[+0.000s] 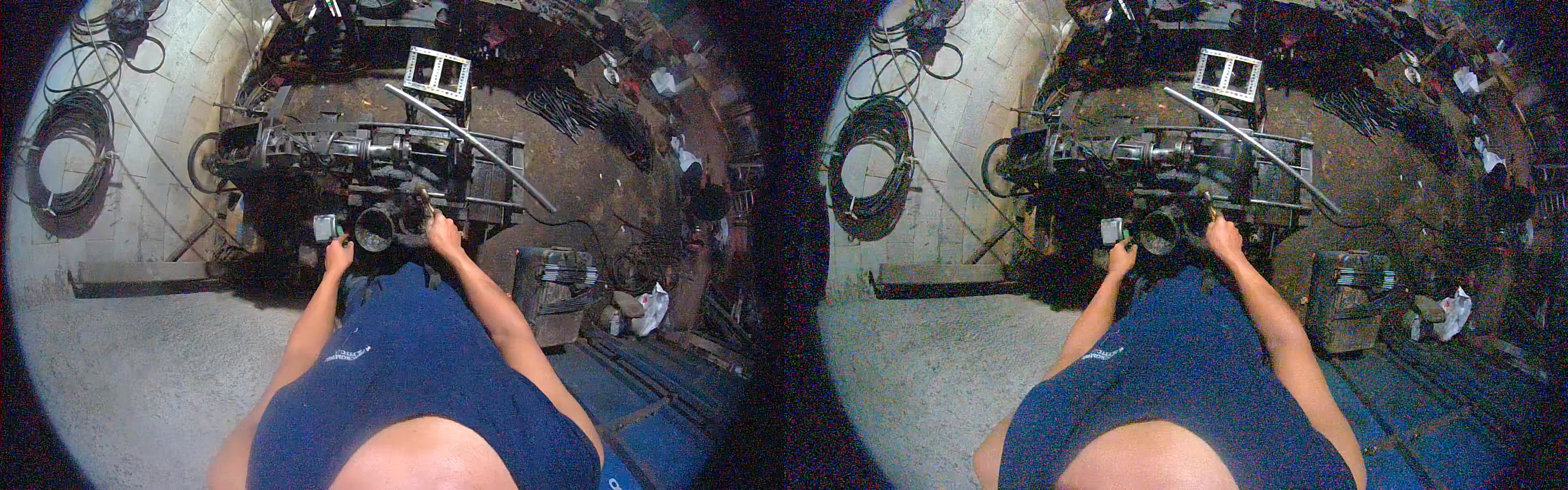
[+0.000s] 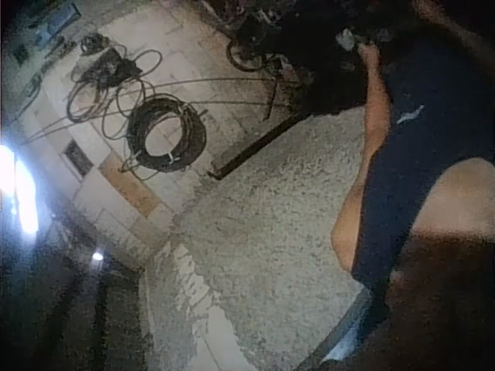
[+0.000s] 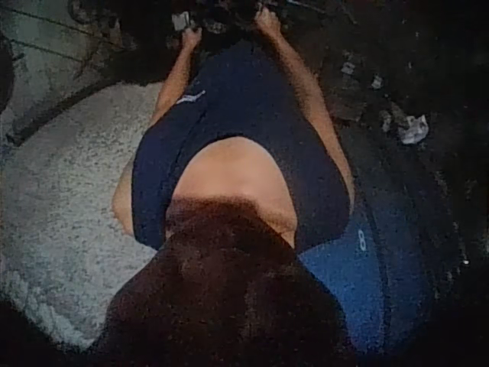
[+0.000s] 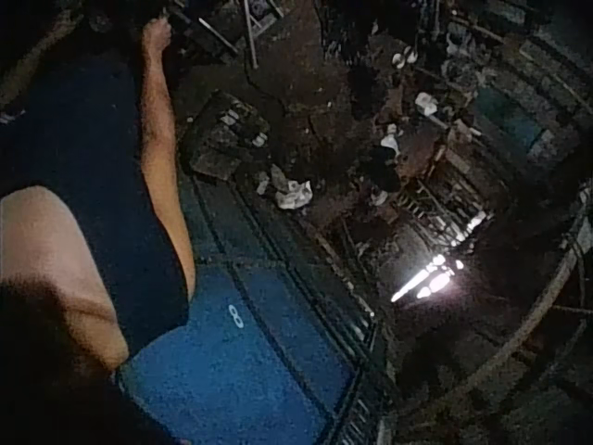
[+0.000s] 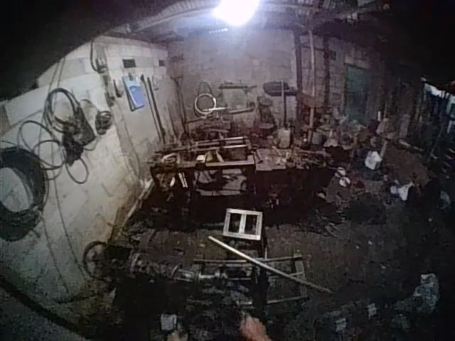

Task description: Fabricating and organizing metal parts using a specialized machine.

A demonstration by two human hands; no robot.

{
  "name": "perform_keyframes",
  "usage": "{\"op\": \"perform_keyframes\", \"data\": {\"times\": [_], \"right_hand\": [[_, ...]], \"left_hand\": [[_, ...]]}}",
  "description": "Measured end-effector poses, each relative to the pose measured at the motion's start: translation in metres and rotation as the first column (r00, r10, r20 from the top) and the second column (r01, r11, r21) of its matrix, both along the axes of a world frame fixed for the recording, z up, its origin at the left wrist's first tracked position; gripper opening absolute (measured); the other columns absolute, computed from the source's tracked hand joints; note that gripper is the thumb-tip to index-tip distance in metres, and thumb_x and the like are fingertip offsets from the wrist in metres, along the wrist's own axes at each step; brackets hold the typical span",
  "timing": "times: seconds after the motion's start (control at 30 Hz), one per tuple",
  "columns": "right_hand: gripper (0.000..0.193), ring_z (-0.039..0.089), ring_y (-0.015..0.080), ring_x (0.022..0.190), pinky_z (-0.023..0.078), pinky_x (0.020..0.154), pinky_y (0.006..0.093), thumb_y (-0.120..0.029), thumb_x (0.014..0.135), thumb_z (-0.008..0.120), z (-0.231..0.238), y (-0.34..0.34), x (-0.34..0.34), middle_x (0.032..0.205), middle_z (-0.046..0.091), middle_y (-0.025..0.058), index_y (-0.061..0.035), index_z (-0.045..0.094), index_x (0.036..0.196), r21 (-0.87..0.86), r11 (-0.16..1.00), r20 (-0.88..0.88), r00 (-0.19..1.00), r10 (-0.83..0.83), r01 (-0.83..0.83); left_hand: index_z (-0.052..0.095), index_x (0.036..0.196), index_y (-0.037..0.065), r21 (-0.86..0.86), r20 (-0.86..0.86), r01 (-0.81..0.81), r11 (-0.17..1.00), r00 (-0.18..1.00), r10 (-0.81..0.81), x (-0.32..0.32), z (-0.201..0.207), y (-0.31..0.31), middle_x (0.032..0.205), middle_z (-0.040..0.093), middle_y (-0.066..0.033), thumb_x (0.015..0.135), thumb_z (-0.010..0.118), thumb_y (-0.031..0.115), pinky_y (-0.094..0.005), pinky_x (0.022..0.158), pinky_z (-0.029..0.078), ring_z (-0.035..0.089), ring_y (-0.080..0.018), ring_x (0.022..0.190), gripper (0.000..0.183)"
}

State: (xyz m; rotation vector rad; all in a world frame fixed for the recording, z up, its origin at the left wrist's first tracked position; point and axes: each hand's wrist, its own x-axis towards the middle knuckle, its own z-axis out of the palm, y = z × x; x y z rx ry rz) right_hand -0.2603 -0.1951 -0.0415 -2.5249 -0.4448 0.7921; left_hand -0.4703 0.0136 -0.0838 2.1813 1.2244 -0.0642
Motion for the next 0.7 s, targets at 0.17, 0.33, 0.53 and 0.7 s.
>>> {"op": "perform_keyframes", "data": {"times": [0.17, 0.33, 0.53, 0.7], "right_hand": [[0.033, 0.059, 0.0446, 0.086, 0.045, 0.077, 0.0543, -0.024, 0.085, 0.044, 0.002, 0.000, 0.000, 0.089, 0.061, 0.0285, -0.0052, 0.053, 0.111, 0.005, 1.000, -0.002, 1.000, -0.003, 0.003], [0.033, 0.059, 0.0451, 0.084, 0.045, 0.075, 0.0547, -0.024, 0.085, 0.044, 0.002, -0.001, -0.001, 0.087, 0.061, 0.0287, -0.0036, 0.054, 0.109, 0.031, 0.999, 0.009, 1.000, -0.006, 0.005], [0.032, 0.059, 0.0450, 0.082, 0.045, 0.075, 0.0545, -0.025, 0.085, 0.044, 0.006, -0.002, -0.002, 0.085, 0.061, 0.0282, -0.0028, 0.053, 0.107, 0.059, 0.998, 0.015, 1.000, -0.011, 0.010], [0.032, 0.059, 0.0445, 0.083, 0.045, 0.075, 0.0544, -0.025, 0.085, 0.045, 0.004, -0.002, -0.001, 0.086, 0.061, 0.0280, -0.0032, 0.054, 0.106, 0.049, 0.999, 0.015, 1.000, -0.017, 0.017]], "left_hand": [[0.061, 0.113, 0.012, -0.029, -0.027, -0.006, 1.000, 1.000, 0.006, 0.001, 0.002, 0.000, 0.099, 0.062, -0.0225, 0.081, 0.058, 0.028, -0.0446, 0.082, 0.047, 0.058, -0.0390, 0.095, 0.036], [0.060, 0.115, 0.014, -0.067, -0.107, -0.050, 0.997, 0.993, 0.042, 0.007, 0.017, -0.004, 0.101, 0.061, -0.0233, 0.081, 0.058, 0.029, -0.0454, 0.083, 0.046, 0.058, -0.0392, 0.097, 0.037], [0.059, 0.116, 0.012, -0.078, -0.069, -0.051, 0.996, 0.997, 0.046, -0.001, 0.001, 0.001, 0.101, 0.061, -0.0244, 0.081, 0.059, 0.028, -0.0456, 0.083, 0.046, 0.057, -0.0401, 0.097, 0.038], [0.060, 0.115, 0.009, -0.046, 0.006, 0.013, 0.999, 1.000, -0.013, -0.001, -0.004, 0.001, 0.100, 0.061, -0.0256, 0.081, 0.059, 0.027, -0.0456, 0.081, 0.047, 0.058, -0.0408, 0.095, 0.038]]}}
